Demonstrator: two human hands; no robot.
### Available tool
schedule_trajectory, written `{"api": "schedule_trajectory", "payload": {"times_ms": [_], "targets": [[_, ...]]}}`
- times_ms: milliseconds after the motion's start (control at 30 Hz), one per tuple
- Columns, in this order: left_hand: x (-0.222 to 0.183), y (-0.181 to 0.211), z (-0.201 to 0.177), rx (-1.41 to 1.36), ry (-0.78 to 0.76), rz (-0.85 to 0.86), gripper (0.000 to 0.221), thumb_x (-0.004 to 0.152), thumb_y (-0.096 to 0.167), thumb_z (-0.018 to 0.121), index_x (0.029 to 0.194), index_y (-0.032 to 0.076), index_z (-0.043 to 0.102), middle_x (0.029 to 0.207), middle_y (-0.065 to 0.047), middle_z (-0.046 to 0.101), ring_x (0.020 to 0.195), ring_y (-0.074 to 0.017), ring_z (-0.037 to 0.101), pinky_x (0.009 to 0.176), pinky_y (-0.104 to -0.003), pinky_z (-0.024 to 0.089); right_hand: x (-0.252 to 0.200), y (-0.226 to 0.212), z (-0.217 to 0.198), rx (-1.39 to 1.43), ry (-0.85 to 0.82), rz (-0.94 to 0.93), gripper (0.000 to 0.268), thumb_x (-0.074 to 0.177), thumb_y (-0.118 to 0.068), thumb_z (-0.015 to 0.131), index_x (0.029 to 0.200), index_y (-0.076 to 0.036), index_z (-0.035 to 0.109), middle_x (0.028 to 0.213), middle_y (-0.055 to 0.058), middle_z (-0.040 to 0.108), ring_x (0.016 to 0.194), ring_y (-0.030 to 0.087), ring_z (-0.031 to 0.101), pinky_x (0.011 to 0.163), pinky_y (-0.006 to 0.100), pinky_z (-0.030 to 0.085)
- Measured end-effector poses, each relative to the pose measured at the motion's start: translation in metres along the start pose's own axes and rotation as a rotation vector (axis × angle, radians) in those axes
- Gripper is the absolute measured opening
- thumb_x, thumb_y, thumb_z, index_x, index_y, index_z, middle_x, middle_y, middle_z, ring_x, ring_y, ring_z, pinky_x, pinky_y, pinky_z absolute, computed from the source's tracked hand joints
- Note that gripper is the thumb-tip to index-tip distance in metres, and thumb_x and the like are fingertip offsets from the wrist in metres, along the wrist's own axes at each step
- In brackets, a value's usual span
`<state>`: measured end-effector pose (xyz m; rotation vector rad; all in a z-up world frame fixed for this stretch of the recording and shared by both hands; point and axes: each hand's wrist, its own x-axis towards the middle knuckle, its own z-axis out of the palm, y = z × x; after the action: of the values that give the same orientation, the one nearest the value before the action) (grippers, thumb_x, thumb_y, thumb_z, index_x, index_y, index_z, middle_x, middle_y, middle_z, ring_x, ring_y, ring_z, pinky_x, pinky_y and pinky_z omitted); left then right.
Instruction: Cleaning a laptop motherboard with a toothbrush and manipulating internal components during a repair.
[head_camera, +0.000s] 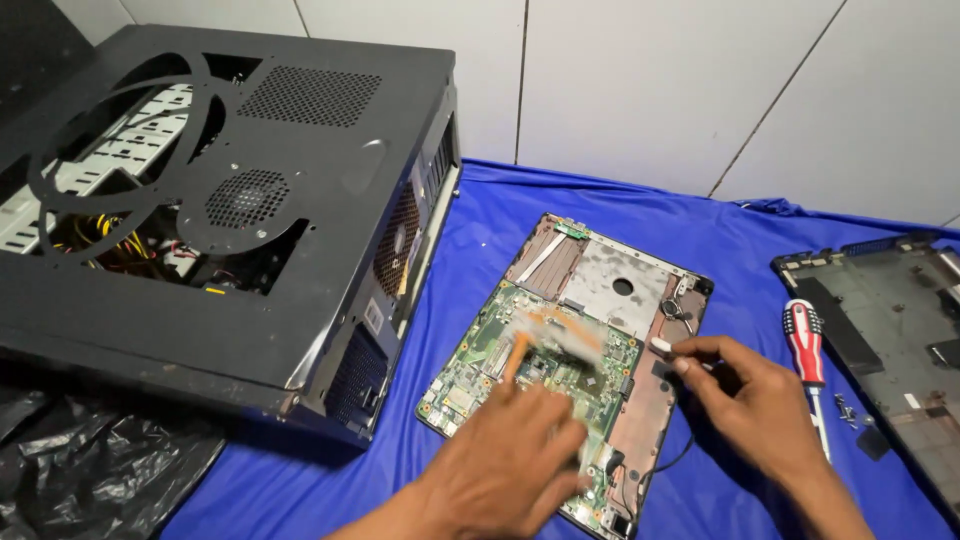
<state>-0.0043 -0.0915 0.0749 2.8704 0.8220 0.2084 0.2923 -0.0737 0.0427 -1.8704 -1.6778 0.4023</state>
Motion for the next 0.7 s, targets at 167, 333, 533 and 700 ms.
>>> {"api": "schedule_trajectory", "payload": {"times_ms": [167,333,533,700], "targets": [[-0.016,-0.004,0.031,-0.041,0.169,0.231,0.030,0.101,0.038,0.063,0.108,0.009,0.057,0.110,-0.012,0.058,0.103,-0.0304,0.058,0.096,-0.050,0.044,-0.008,-0.036,0.002,0.220,-0.106,-0.016,0.041,0.083,-0.019,0.077,0.124,-0.021,0.075,0.105,-0.003,0.084,0.075,0.004,0.066,0.076,0.022,0.054],[-0.012,-0.007,0.043,-0.101,0.281,0.274,0.029,0.099,0.031,0.071,0.108,0.007,0.058,0.111,-0.014,0.058,0.106,-0.0333,0.057,0.102,-0.048,0.042,-0.010,-0.027,0.015,0.157,-0.125,-0.232,0.036,0.079,-0.027,0.080,0.114,-0.019,0.081,0.107,-0.004,0.082,0.079,0.008,0.070,0.076,0.023,0.052],[-0.016,-0.011,0.040,-0.293,0.351,0.222,0.033,0.100,0.035,0.069,0.113,0.006,0.060,0.111,-0.013,0.057,0.105,-0.0302,0.057,0.098,-0.051,0.042,-0.011,-0.035,0.016,0.164,-0.081,-0.437,0.040,0.073,-0.029,0.086,0.111,-0.017,0.081,0.100,-0.002,0.075,0.059,0.007,0.060,0.061,0.023,0.051],[-0.027,-0.026,0.036,-0.401,0.325,0.161,0.052,0.094,0.021,0.075,0.140,0.007,0.056,0.131,-0.011,0.062,0.119,-0.0278,0.056,0.103,-0.049,0.037,-0.010,-0.033,0.022,0.014,-0.029,-0.608,0.048,0.080,-0.029,0.082,0.123,-0.010,0.071,0.103,0.004,0.071,0.092,0.017,0.073,0.082,0.030,0.057]]}}
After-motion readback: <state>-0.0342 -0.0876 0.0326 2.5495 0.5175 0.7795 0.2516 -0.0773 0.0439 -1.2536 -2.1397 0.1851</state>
